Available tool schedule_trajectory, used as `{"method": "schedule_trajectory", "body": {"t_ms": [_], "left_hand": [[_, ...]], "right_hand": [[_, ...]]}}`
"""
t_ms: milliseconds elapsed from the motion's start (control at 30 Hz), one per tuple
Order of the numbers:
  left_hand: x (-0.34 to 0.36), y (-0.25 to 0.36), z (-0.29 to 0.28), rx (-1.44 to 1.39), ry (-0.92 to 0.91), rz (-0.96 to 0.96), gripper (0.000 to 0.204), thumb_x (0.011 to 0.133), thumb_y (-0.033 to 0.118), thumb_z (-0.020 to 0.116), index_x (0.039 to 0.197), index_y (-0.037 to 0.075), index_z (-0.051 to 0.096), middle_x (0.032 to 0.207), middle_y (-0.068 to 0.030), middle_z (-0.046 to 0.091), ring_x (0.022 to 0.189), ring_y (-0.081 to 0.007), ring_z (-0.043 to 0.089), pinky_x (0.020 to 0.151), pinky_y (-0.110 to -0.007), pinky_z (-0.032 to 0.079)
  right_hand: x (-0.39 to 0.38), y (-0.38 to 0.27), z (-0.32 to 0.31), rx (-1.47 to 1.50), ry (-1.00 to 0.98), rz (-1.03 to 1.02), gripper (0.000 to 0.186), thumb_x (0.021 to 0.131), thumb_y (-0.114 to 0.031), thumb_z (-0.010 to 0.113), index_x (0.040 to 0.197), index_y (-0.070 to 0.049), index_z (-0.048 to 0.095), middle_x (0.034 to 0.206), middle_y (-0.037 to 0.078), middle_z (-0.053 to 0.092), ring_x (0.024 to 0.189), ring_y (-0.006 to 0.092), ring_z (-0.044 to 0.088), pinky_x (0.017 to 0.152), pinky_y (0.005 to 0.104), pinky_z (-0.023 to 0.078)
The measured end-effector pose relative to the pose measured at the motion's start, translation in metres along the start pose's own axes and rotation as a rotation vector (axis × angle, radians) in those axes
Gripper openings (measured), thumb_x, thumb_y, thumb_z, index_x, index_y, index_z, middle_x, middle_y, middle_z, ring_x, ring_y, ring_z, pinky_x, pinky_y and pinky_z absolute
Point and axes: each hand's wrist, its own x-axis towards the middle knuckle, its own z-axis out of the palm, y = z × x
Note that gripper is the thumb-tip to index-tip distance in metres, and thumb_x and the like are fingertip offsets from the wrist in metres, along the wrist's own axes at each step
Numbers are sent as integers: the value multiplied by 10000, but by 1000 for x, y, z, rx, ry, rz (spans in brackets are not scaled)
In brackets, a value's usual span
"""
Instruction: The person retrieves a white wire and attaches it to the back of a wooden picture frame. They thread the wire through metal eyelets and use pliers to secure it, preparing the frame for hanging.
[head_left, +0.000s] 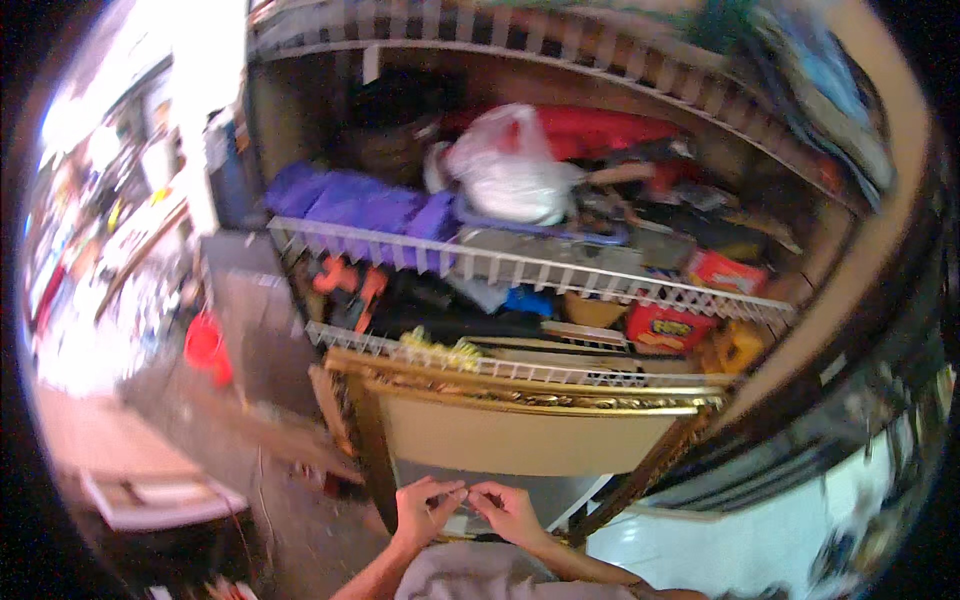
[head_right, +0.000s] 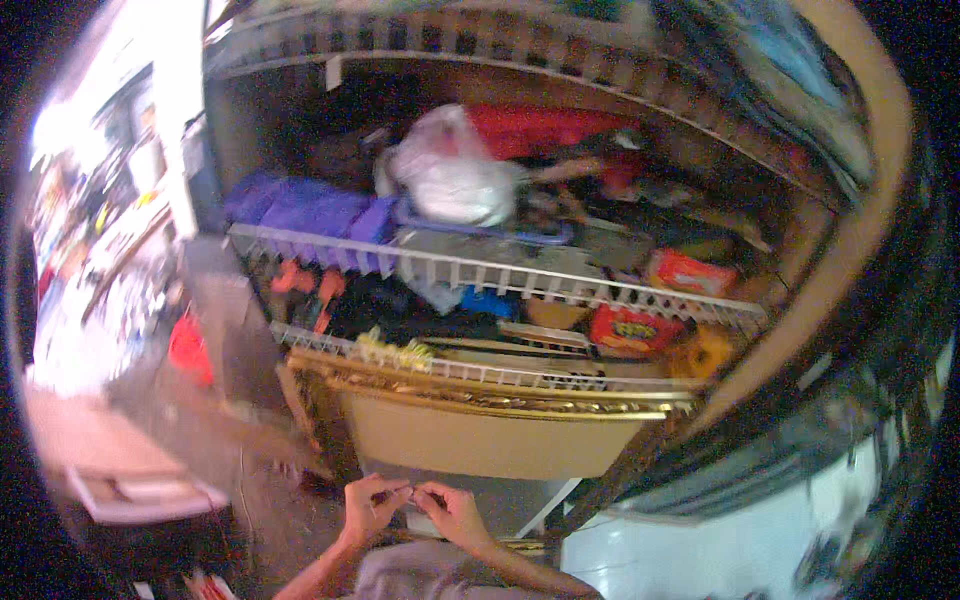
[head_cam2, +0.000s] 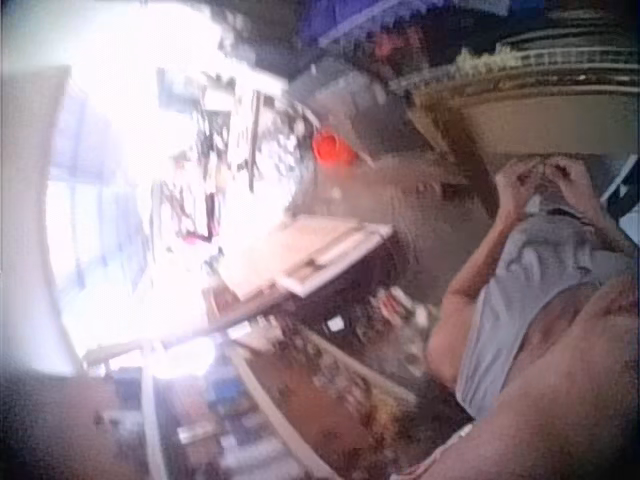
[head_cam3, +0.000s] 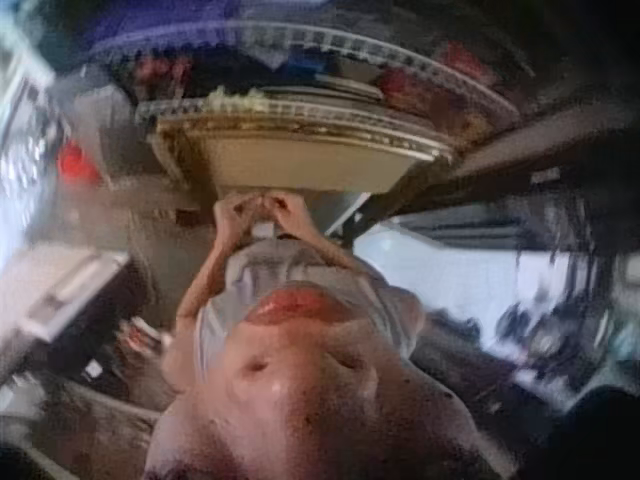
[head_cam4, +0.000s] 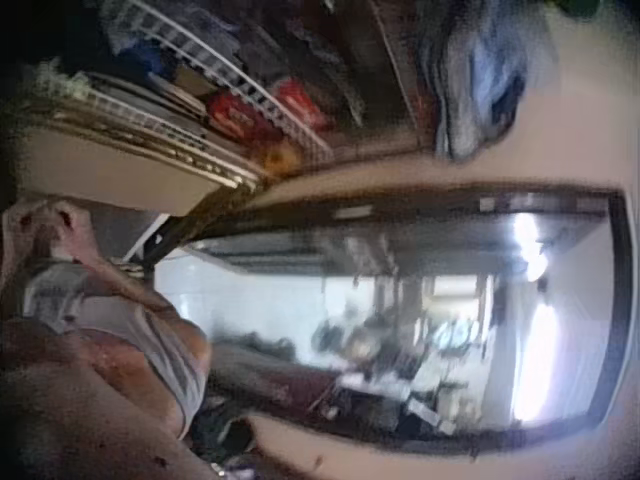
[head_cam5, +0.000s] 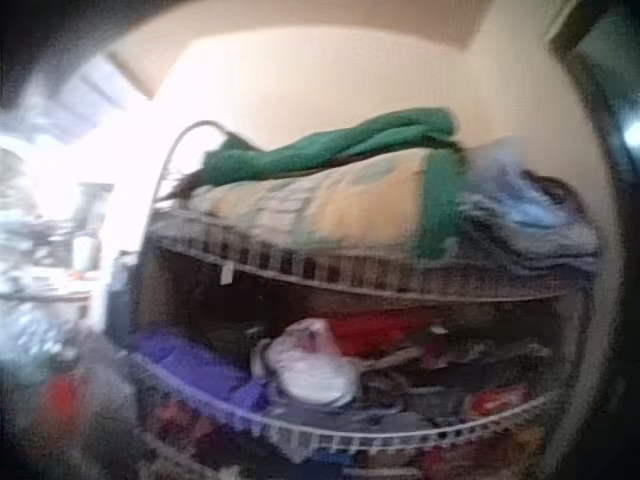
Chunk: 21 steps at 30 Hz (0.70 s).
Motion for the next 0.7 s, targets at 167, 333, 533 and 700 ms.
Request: {"method": "schedule_trajectory", "body": {"t_ms": [167,333,533,700], "left_hand": [[-42,-1,26,-24,230,-52,189,767,138,785,948,86,769,700,-80,664,553,-151,560,520,-283,451],[-76,2,19,-29,382,-187,197,769,123,786,963,91,769,751,-87,675,607,-158,619,547,-288,480],[-94,-32,-36,-24,314,-196,162,777,92,759,939,98,769,755,-80,663,657,-213,649,591,-299,506],[-89,-59,-122,-17,284,-199,165,764,124,775,919,72,752,801,-104,697,697,-229,655,643,-324,510]], "right_hand": [[-5,7,-21,-29,-213,-21,199,938,-158,630,1040,4,682,799,50,694,739,91,618,679,256,499],[1,-8,-5,-108,-401,-8,202,929,-155,637,1021,16,691,825,61,702,756,101,627,702,268,506],[14,-6,51,-88,-498,-24,194,920,-144,649,1023,14,696,820,48,699,747,96,623,689,264,502],[34,-21,136,-117,-466,-100,170,926,-125,648,1005,20,690,792,3,659,719,56,572,651,223,470]]}}
